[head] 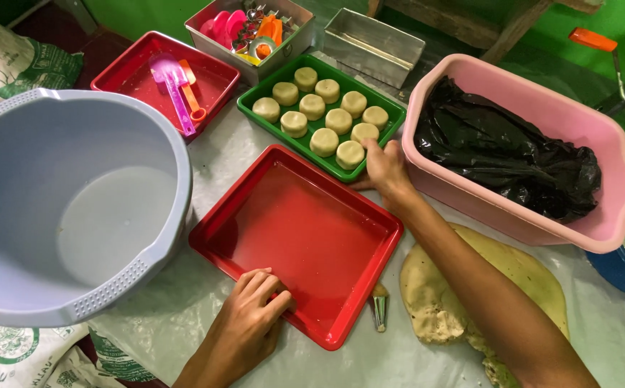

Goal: Kneading a large lump of dough and rolling small pieces into round balls for pastries.

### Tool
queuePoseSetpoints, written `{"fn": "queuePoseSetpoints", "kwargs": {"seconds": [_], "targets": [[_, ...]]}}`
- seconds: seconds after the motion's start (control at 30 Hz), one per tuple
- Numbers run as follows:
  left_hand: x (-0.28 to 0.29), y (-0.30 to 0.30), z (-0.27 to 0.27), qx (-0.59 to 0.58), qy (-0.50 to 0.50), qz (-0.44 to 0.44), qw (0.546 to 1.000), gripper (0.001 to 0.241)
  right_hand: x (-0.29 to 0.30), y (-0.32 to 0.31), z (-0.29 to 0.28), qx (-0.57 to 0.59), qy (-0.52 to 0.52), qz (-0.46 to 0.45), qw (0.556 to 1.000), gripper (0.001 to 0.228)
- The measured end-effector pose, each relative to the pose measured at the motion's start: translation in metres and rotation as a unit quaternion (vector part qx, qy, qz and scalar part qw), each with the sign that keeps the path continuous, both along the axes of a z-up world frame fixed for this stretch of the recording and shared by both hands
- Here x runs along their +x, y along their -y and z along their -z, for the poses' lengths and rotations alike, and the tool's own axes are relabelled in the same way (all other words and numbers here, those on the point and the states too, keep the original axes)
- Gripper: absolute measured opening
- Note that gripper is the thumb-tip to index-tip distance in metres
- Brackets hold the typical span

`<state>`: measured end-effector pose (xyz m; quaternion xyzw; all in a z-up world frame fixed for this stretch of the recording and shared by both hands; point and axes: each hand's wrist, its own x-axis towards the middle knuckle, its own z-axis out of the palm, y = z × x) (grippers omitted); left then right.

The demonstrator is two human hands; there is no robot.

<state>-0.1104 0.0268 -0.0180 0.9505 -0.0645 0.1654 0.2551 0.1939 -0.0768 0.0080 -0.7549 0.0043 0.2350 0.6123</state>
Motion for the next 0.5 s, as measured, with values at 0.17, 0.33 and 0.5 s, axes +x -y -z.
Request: {"fn": "queuePoseSetpoints", "kwargs": {"seconds": [0.17, 0.33, 0.5], "targets": [[0.000, 0.001, -0.005, -0.007, 0.030, 0.006, 0.999, 0.033, -0.004, 0.013, 0.005, -0.186, 0.091, -0.077, 0.975, 0.053], [-0.002, 0.000, -0.006, -0.008, 0.043, 0.001, 0.999, 0.033, -0.021, 0.019, 0.005, -0.343, 0.307, -0.156, 0.874, 0.063], [0.000, 0.000, -0.003, -0.017, 0.040, 0.006, 0.999, 0.032, -0.035, 0.010, 0.006, -0.277, 0.630, -0.186, 0.701, 0.035]]}}
